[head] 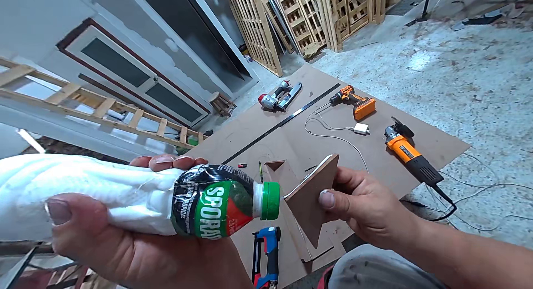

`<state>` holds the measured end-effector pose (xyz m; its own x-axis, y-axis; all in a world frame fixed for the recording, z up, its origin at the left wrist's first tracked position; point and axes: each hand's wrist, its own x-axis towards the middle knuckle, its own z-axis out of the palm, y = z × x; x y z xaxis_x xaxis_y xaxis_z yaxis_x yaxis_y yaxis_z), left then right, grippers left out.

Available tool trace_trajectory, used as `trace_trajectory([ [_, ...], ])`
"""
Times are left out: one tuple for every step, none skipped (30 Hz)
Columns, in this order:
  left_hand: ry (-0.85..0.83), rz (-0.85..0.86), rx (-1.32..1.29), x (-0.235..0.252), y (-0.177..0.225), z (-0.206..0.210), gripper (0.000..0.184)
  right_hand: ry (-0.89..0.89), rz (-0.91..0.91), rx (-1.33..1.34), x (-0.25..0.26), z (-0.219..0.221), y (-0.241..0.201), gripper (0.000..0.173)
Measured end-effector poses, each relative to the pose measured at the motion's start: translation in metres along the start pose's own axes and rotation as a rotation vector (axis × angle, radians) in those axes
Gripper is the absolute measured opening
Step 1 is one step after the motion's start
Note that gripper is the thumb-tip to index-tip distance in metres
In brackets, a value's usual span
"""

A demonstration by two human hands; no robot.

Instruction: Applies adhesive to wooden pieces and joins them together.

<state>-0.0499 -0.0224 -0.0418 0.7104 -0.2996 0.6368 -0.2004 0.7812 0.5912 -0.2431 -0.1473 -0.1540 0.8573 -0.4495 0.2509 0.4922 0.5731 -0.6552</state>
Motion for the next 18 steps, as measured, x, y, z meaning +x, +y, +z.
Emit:
trace_trajectory([
  [-0.005, 0.002, -0.015, 0.0, 0.0, 0.0, 0.041, 0.014, 0.023, 0.03, -0.001, 0.001, 0.0, 0.021],
  [-0.006, 0.0, -0.03, 0.0, 0.0, 0.001, 0.042, 0.026, 0.037, 0.052, -0.002, 0.002, 0.001, 0.02],
  [0.008, 0.0, -0.03, -0.001, 0.0, 0.002, 0.042, 0.034, 0.047, 0.072, -0.002, 0.002, 0.002, 0.019],
  [0.029, 0.004, -0.021, -0.002, 0.0, 0.004, 0.042, 0.043, 0.053, 0.087, -0.003, 0.002, 0.004, 0.019],
  [0.042, 0.012, -0.009, -0.003, 0.0, 0.005, 0.042, 0.057, 0.055, 0.102, -0.003, 0.002, 0.005, 0.019],
  [0.055, 0.018, -0.003, -0.003, 0.0, 0.004, 0.042, 0.073, 0.055, 0.108, -0.004, 0.002, 0.007, 0.02],
  [0.059, 0.03, 0.009, -0.003, 0.0, 0.002, 0.042, 0.085, 0.056, 0.109, -0.004, 0.001, 0.009, 0.021],
  [0.055, 0.052, 0.042, -0.002, 0.0, 0.001, 0.043, 0.092, 0.056, 0.109, -0.005, 0.001, 0.011, 0.021],
  [0.046, 0.069, 0.071, -0.001, 0.001, 0.0, 0.044, 0.096, 0.057, 0.112, -0.005, 0.0, 0.013, 0.02],
  [0.041, 0.083, 0.093, 0.0, 0.001, -0.001, 0.044, 0.093, 0.064, 0.127, -0.005, -0.001, 0.014, 0.019],
  [0.043, 0.085, 0.107, 0.0, 0.002, 0.0, 0.045, 0.088, 0.082, 0.153, -0.005, -0.001, 0.014, 0.017],
  [0.048, 0.084, 0.113, 0.0, 0.003, 0.003, 0.045, 0.079, 0.099, 0.182, -0.005, -0.001, 0.014, 0.016],
  [0.059, 0.082, 0.118, -0.001, 0.003, 0.006, 0.046, 0.069, 0.113, 0.211, -0.006, 0.0, 0.013, 0.014],
  [0.059, 0.081, 0.125, -0.001, 0.003, 0.008, 0.046, 0.052, 0.121, 0.236, -0.006, 0.001, 0.013, 0.014],
  [0.059, 0.077, 0.123, -0.001, 0.002, 0.009, 0.046, 0.033, 0.124, 0.256, -0.007, 0.001, 0.012, 0.014],
  [0.056, 0.073, 0.119, -0.001, 0.002, 0.009, 0.046, 0.017, 0.125, 0.273, -0.007, 0.002, 0.012, 0.014],
  [0.053, 0.071, 0.113, 0.0, 0.001, 0.009, 0.046, 0.005, 0.126, 0.283, -0.007, 0.002, 0.012, 0.014],
  [0.048, 0.066, 0.106, 0.0, 0.0, 0.01, 0.045, -0.003, 0.13, 0.287, -0.007, 0.002, 0.011, 0.015],
])
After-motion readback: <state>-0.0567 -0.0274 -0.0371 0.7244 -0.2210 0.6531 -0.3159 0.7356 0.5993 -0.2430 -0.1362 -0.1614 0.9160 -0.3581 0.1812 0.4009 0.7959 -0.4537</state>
